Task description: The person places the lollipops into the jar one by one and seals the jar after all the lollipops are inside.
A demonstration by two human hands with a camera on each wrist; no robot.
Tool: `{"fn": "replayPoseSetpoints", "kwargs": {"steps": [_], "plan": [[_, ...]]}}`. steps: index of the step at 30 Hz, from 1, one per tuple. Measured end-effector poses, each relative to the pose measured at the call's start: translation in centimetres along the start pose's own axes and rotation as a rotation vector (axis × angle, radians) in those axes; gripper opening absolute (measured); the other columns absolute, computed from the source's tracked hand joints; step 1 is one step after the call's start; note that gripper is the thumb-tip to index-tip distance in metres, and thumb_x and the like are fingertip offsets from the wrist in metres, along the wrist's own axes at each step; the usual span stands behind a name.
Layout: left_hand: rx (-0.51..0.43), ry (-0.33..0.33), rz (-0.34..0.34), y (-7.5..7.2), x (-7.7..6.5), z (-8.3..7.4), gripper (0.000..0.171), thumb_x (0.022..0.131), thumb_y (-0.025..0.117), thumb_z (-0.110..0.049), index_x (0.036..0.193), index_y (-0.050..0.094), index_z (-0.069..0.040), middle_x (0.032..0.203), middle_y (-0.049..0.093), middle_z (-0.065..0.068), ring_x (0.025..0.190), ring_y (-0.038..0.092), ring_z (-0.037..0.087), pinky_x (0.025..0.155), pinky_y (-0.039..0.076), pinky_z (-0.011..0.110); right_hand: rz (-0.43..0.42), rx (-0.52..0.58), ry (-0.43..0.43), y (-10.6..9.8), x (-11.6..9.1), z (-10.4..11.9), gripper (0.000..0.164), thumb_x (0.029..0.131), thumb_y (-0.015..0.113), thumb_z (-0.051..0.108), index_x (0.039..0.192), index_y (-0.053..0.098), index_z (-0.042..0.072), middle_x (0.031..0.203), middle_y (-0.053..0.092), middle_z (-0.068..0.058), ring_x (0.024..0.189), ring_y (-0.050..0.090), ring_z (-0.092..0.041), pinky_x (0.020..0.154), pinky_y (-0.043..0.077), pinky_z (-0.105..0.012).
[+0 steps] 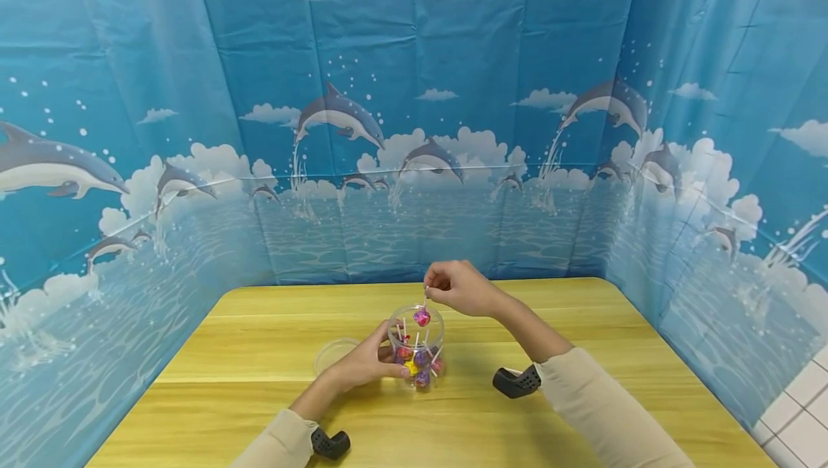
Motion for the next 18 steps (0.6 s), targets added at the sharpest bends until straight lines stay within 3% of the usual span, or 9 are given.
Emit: {"fn": "replayPoseSetpoints", "kwargs": {"steps": [10, 18], "plan": [[-0.004, 0.005, 0.019, 0.0, 0.0, -0.1, 0.089, 0.096, 0.077, -0.014, 0.164, 0.019, -0.015, 0.150, 0.046, 0.008, 0.133, 0.054, 0.025, 0.101, 0.051, 0.037, 0.173, -0.049, -0.058, 2.9, 1.4, 0.4, 0.009, 0.104, 0.064, 0.009, 0.098, 0.070, 0.010, 0.086, 0.068, 0.009, 0.077, 0.068, -0.011, 0.070, 0.057, -0.032], [0.000, 0.010, 0.026, 0.0, -0.2, 0.0, 0.088, 0.097, 0.077, -0.015, 0.163, 0.020, -0.023, 0.156, 0.039, 0.010, 0.135, 0.052, 0.023, 0.101, 0.051, 0.037, 0.273, -0.114, -0.080, 4.7, 2.1, 0.7, 0.010, 0.102, 0.064, 0.007, 0.099, 0.073, 0.005, 0.086, 0.069, 0.006, 0.075, 0.065, -0.006, 0.069, 0.055, -0.028]]}}
Point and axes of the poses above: each hand's wrist, its own x-axis towards the middle knuckle, its own y-axis out of the palm, z = x × y, the point moved 2 cm from there along x, towards the middle knuckle
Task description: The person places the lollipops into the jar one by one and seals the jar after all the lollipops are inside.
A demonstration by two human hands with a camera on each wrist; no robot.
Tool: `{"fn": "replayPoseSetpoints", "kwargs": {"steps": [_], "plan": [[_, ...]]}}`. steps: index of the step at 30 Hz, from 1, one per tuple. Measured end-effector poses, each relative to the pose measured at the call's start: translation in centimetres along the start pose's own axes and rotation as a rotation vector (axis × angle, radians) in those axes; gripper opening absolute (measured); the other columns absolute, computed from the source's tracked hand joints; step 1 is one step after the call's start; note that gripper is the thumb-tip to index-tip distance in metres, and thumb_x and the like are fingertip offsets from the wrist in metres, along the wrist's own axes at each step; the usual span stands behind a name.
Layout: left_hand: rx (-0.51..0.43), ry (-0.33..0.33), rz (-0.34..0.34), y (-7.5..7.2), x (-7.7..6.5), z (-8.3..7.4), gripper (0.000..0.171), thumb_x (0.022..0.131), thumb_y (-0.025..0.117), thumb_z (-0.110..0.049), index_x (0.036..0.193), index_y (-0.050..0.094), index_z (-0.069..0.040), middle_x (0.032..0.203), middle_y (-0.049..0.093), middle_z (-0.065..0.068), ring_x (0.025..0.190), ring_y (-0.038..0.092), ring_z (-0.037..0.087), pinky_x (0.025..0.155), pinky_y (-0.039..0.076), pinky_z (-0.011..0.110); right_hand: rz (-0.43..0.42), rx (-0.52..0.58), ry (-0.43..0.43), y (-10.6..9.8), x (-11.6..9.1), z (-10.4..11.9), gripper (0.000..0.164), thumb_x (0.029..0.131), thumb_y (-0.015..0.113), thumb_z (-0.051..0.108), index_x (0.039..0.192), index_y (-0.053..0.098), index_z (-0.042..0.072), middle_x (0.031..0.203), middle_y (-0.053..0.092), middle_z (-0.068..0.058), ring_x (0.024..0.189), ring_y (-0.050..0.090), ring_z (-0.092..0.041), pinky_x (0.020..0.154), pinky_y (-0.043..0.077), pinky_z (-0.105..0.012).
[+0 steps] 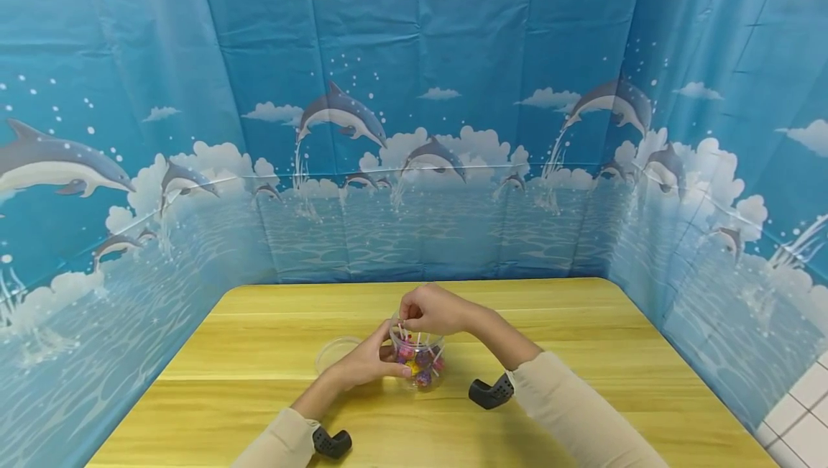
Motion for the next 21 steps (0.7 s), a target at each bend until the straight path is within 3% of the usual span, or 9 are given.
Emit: {"fn": "replayPoseSetpoints", "kwargs": {"steps": [9, 13, 21], "plan": [[0.024, 0.012, 0.004, -0.02, 0.04, 0.06, 0.086, 0.096, 0.077, -0.017, 0.162, 0.023, -0.027, 0.158, 0.037, 0.003, 0.138, 0.050, 0.022, 0.103, 0.050, 0.034, 0.080, -0.013, 0.010, 1.06, 0.96, 0.08, 0.018, 0.105, 0.062, 0.009, 0.099, 0.078, 0.011, 0.084, 0.070, 0.011, 0.067, 0.063, -0.006, 0.064, 0.052, -0.025], [0.032, 0.015, 0.002, -0.07, 0.07, 0.11, 0.086, 0.096, 0.077, -0.017, 0.162, 0.023, -0.026, 0.157, 0.037, 0.003, 0.137, 0.050, 0.022, 0.102, 0.050, 0.034, 0.069, -0.039, 0.009, 1.04, 0.90, 0.07, 0.018, 0.105, 0.061, 0.008, 0.104, 0.079, 0.009, 0.089, 0.073, 0.004, 0.070, 0.066, -0.010, 0.066, 0.053, -0.025], [0.034, 0.027, -0.003, -0.21, 0.01, 0.07, 0.086, 0.095, 0.078, -0.016, 0.162, 0.023, -0.025, 0.154, 0.041, 0.005, 0.135, 0.052, 0.023, 0.102, 0.050, 0.034, 0.033, -0.085, 0.001, 0.67, 0.69, 0.29, 0.018, 0.103, 0.064, 0.008, 0.114, 0.077, 0.004, 0.097, 0.075, -0.002, 0.079, 0.066, -0.003, 0.072, 0.056, -0.027]]}}
Point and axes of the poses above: each hand's wrist, its own x-axis towards the middle knuckle, its own y-axis out of the palm, z = x × y, the point moved 2 cm from there along x, towards the middle knuckle
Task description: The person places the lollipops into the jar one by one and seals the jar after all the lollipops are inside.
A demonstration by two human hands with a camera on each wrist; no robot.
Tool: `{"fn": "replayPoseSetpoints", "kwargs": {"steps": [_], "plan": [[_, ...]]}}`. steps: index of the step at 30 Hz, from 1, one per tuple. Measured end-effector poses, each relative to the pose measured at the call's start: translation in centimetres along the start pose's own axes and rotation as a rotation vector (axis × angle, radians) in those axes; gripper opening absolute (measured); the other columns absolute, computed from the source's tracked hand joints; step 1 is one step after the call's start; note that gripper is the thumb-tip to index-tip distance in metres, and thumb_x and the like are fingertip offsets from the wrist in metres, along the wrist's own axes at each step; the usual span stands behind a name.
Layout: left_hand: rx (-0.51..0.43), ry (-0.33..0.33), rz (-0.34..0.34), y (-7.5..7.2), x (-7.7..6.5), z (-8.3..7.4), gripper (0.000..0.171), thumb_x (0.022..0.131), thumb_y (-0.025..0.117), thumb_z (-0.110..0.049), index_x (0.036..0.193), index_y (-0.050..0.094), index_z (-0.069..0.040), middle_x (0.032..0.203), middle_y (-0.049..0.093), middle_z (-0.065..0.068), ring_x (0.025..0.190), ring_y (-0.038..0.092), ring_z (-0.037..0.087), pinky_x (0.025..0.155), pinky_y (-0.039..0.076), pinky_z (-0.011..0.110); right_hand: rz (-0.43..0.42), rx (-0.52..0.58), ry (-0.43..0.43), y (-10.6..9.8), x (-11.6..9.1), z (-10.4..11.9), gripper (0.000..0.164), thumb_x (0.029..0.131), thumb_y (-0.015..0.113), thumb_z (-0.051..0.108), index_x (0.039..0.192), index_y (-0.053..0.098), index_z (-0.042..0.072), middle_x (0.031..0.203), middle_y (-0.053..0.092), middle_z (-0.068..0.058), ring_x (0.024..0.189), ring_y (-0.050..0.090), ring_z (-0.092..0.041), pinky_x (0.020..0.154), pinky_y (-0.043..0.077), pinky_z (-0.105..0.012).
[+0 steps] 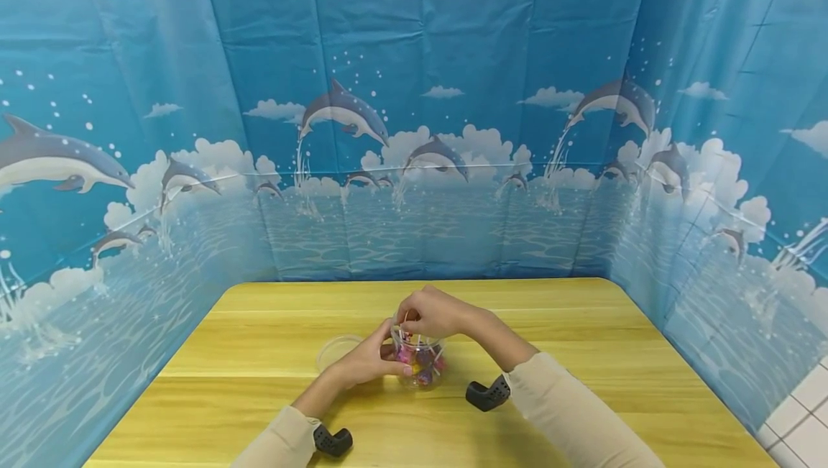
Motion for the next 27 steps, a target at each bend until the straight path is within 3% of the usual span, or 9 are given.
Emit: {"fn": "replayPoseSetpoints", "kwargs": {"steps": [6, 15, 27], "plan": [[-0.028, -0.001, 0.005, 0.1, 0.0, 0.0, 0.084, 0.094, 0.079, -0.015, 0.159, 0.026, -0.022, 0.151, 0.045, 0.012, 0.132, 0.054, 0.023, 0.099, 0.052, 0.036, -0.021, -0.004, -0.010, -0.8, -0.8, -0.1, 0.018, 0.103, 0.065, 0.009, 0.116, 0.076, 0.002, 0.100, 0.074, 0.000, 0.086, 0.067, -0.005, 0.077, 0.057, -0.030], [-0.030, -0.025, -0.009, 0.1, 0.1, 0.2, 0.093, 0.093, 0.082, -0.017, 0.161, 0.020, -0.010, 0.143, 0.050, 0.010, 0.131, 0.056, 0.025, 0.099, 0.052, 0.036, -0.057, 0.000, 0.002, -1.9, -2.8, -0.3, 0.016, 0.104, 0.064, 0.011, 0.113, 0.076, 0.008, 0.100, 0.073, 0.002, 0.084, 0.067, -0.007, 0.075, 0.057, -0.031], [-0.028, -0.036, -0.020, 0.1, 0.1, 0.1, 0.084, 0.091, 0.083, -0.018, 0.156, 0.030, -0.021, 0.145, 0.050, 0.013, 0.131, 0.055, 0.024, 0.101, 0.051, 0.037, -0.092, 0.014, 0.054, -3.0, -5.4, -1.3, 0.016, 0.104, 0.063, 0.009, 0.113, 0.076, 0.009, 0.101, 0.073, 0.003, 0.085, 0.067, -0.006, 0.076, 0.057, -0.031]]}}
Point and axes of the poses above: each hand's wrist, its own x-axis towards the middle knuckle, its own y-axis out of the palm, z = x × y, the point moved 2 cm from there along x, towards the middle knuckle
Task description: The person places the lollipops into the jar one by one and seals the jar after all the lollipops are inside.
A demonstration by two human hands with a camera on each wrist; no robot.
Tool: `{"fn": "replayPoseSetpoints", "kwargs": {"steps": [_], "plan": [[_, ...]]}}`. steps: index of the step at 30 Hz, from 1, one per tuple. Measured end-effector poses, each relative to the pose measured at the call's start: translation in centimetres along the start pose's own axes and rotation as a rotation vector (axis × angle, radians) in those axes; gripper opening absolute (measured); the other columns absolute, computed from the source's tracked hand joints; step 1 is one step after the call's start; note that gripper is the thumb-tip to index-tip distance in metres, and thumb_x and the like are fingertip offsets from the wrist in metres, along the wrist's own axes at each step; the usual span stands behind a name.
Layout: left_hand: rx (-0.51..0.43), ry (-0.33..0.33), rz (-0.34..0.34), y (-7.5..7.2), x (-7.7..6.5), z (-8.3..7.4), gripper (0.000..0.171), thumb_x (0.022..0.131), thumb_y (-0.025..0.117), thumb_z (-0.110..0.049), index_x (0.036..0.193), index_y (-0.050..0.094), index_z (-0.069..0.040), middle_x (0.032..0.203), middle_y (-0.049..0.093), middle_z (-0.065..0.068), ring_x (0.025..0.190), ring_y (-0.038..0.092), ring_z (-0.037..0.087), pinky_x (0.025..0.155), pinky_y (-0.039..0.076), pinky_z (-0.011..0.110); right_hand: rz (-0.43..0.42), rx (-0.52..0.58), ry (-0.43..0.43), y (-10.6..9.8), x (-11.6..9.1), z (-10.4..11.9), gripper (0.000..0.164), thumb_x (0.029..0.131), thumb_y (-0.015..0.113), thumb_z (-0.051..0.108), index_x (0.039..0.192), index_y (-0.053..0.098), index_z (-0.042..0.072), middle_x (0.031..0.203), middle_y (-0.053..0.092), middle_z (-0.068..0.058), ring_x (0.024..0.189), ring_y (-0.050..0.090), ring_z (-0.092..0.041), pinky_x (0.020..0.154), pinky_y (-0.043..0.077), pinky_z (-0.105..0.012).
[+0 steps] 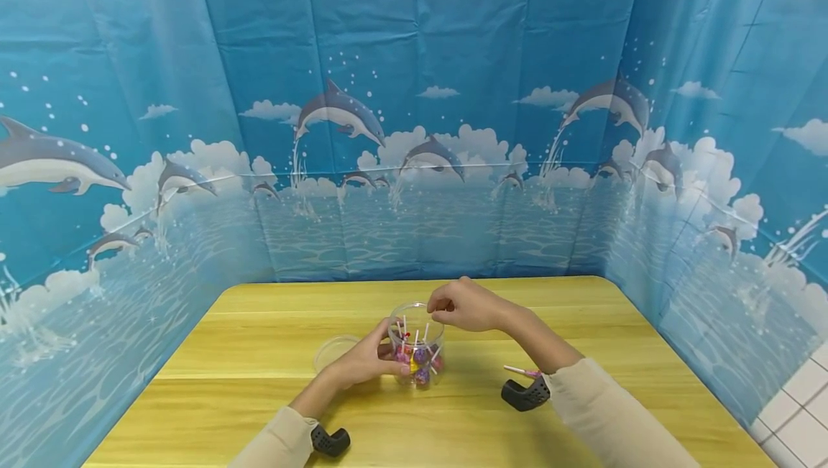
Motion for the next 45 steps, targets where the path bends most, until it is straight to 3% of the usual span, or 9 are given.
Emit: {"fn": "replayPoseSetpoints", "kwargs": {"steps": [9, 21, 26, 34, 40, 45], "plan": [[0.024, -0.005, -0.018, 0.0, -0.1, 0.0, 0.087, 0.090, 0.084, -0.020, 0.157, 0.030, -0.023, 0.147, 0.048, 0.016, 0.134, 0.053, 0.027, 0.102, 0.050, 0.037, -0.032, -0.006, 0.031, -0.7, -2.0, -1.3, 0.015, 0.104, 0.063, 0.009, 0.111, 0.075, 0.005, 0.098, 0.072, 0.003, 0.083, 0.065, -0.007, 0.073, 0.056, -0.033], [0.055, -0.004, -0.016, -0.1, -0.2, -0.1, 0.090, 0.090, 0.084, -0.022, 0.160, 0.028, -0.020, 0.147, 0.048, 0.017, 0.134, 0.053, 0.025, 0.103, 0.049, 0.034, -0.034, 0.033, 0.085, -0.4, -5.0, -3.2, 0.012, 0.103, 0.065, 0.010, 0.109, 0.075, 0.009, 0.095, 0.071, 0.009, 0.083, 0.065, -0.008, 0.073, 0.057, -0.032], [0.069, -0.002, -0.014, -0.1, -0.2, -0.1, 0.095, 0.090, 0.085, -0.024, 0.162, 0.023, -0.014, 0.148, 0.048, 0.017, 0.135, 0.053, 0.025, 0.103, 0.049, 0.034, -0.038, 0.059, 0.124, 0.2, -6.4, -4.1, 0.010, 0.103, 0.066, 0.012, 0.107, 0.075, 0.010, 0.096, 0.071, 0.007, 0.083, 0.066, -0.009, 0.072, 0.057, -0.031], [0.060, -0.012, -0.011, 0.0, -0.1, 0.0, 0.093, 0.090, 0.085, -0.024, 0.161, 0.025, -0.019, 0.146, 0.050, 0.009, 0.136, 0.052, 0.025, 0.104, 0.049, 0.035, -0.039, 0.087, 0.192, 2.3, -8.8, -6.3, 0.012, 0.102, 0.067, 0.013, 0.108, 0.075, 0.005, 0.099, 0.074, -0.005, 0.085, 0.067, -0.010, 0.072, 0.057, -0.031], [0.045, 0.000, -0.007, 0.0, 0.0, 0.0, 0.092, 0.089, 0.085, -0.025, 0.160, 0.027, -0.022, 0.149, 0.046, 0.016, 0.138, 0.049, 0.028, 0.105, 0.047, 0.035, -0.058, 0.106, 0.218, 3.6, -10.2, -7.5, 0.012, 0.101, 0.068, 0.010, 0.107, 0.074, 0.002, 0.096, 0.074, -0.002, 0.082, 0.066, -0.010, 0.072, 0.056, -0.031], [0.046, -0.006, -0.008, 0.0, 0.0, -0.1, 0.093, 0.090, 0.085, -0.026, 0.161, 0.027, -0.021, 0.148, 0.047, 0.013, 0.138, 0.049, 0.029, 0.106, 0.047, 0.035, -0.039, 0.146, 0.255, 4.5, -11.4, -8.6, 0.009, 0.098, 0.072, 0.011, 0.105, 0.074, 0.004, 0.089, 0.071, 0.004, 0.072, 0.062, -0.009, 0.068, 0.055, -0.030]]}}
Point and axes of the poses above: each hand's wrist, its own x-axis towards the middle knuckle, its own y-axis out of the palm, z = x × y, the point moved 2 cm from there along x, towards the middle knuckle
